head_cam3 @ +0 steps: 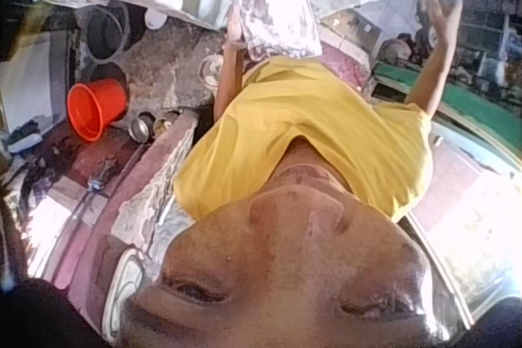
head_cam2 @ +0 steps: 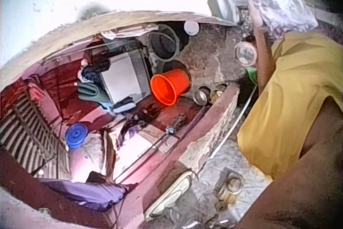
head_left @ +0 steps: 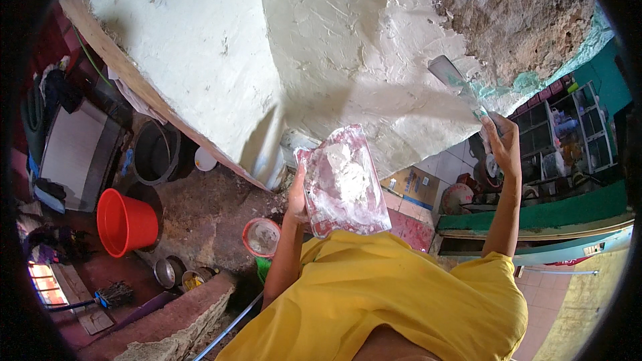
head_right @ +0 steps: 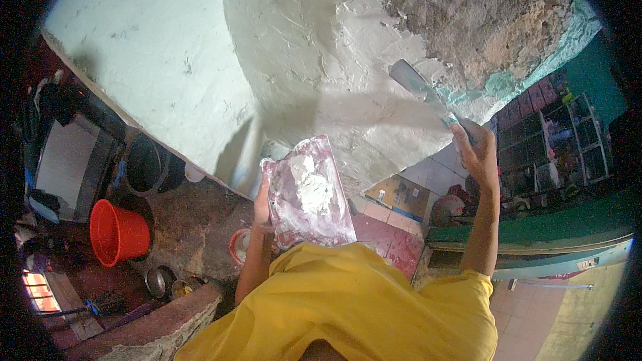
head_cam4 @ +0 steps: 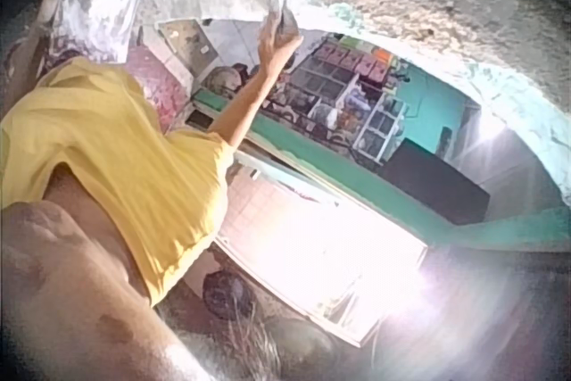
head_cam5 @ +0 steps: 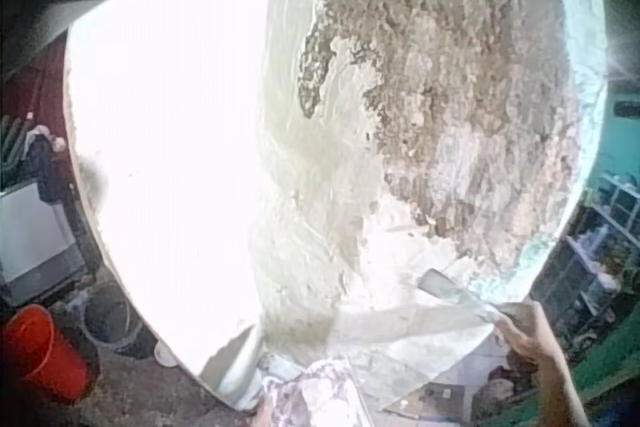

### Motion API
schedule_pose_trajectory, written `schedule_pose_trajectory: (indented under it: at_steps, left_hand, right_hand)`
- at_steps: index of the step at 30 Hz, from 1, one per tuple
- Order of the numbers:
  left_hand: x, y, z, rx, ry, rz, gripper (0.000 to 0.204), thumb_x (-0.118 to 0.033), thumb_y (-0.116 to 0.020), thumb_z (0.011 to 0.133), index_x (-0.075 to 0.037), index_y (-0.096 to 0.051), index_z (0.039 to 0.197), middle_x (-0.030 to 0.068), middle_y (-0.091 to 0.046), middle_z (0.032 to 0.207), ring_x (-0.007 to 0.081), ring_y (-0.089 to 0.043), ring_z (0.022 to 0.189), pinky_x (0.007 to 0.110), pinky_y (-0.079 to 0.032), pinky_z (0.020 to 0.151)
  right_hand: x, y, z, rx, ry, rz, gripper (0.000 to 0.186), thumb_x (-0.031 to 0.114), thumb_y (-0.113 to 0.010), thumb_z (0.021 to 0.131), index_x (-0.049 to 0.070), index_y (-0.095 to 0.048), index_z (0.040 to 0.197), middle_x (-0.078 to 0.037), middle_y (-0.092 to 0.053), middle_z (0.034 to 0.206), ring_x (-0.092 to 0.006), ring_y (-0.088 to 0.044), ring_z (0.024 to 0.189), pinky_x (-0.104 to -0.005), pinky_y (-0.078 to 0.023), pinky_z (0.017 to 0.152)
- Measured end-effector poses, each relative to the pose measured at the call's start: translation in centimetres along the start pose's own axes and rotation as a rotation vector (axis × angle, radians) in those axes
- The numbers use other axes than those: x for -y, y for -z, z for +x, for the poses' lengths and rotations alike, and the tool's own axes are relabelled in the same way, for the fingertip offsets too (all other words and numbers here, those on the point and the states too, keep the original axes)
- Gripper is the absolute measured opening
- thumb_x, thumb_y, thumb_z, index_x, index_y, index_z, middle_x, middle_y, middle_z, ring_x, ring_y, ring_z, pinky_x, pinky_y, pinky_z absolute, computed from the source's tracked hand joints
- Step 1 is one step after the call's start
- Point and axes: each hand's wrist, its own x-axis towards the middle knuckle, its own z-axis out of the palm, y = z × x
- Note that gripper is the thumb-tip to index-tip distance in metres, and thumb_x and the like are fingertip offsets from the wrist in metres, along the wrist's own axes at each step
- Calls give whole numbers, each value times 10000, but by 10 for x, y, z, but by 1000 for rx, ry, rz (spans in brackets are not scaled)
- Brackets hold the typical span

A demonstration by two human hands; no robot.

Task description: The person applies white plaster to a damaged indoor wall using a putty knife and a hawk, smoothing the material over the exposed surface.

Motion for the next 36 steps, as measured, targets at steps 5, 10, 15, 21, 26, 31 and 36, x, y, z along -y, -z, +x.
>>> schedule_pose_trajectory:
  at_steps: [5,10,15,21,26,31,36]
  left_hand:
    - [4,9,4,64,10,-74,541,-401,-314,974,-8,-347,1344,149,-468,1301,275,-501,1151,421,-416,976]
    - [1,3,3,53,21,-40,536,-390,-297,981,0,-341,1346,151,-457,1312,275,-484,1168,423,-390,998]
    - [3,3,5,85,30,-52,558,-411,-299,976,-4,-324,1357,161,-451,1315,289,-488,1167,435,-396,994]
    - [-2,-9,4,84,31,6,575,-427,-302,972,-6,-311,1363,165,-438,1325,295,-483,1171,445,-390,996]
    - [3,-1,5,83,42,-23,559,-416,-303,974,-9,-322,1357,153,-448,1318,290,-480,1173,441,-388,997]
    - [7,-1,5,15,-13,20,532,-390,-309,977,-9,-340,1347,146,-465,1302,278,-495,1156,425,-408,982]
    - [10,10,7,1,14,-52,527,-388,-314,978,-12,-342,1346,146,-465,1303,277,-500,1149,425,-417,972]
  right_hand:
    - [6,9,-11,-29,-10,-44,328,310,-578,894,-10,-644,879,35,-456,554,-49,-391,439,-235,-304,406]
    - [9,22,-22,-16,-131,4,317,294,-579,894,-17,-645,889,29,-463,564,-53,-395,476,-245,-319,432]
    - [23,2,-18,6,-42,-87,296,261,-579,889,-30,-631,904,-4,-482,619,-71,-390,577,-263,-331,488]
    - [32,-12,-2,3,32,-195,258,215,-568,893,-38,-614,880,-40,-449,596,-87,-373,588,-280,-345,507]
    - [31,-15,0,-45,56,-168,255,211,-569,892,-36,-627,910,-50,-435,583,-84,-372,585,-278,-345,505]
    - [21,7,-9,-56,90,-203,268,216,-574,890,-44,-632,917,-30,-471,571,-70,-401,586,-268,-367,511]
    - [18,14,-25,-39,-119,-103,287,222,-592,881,-63,-622,902,-12,-516,614,-65,-444,607,-262,-384,525]
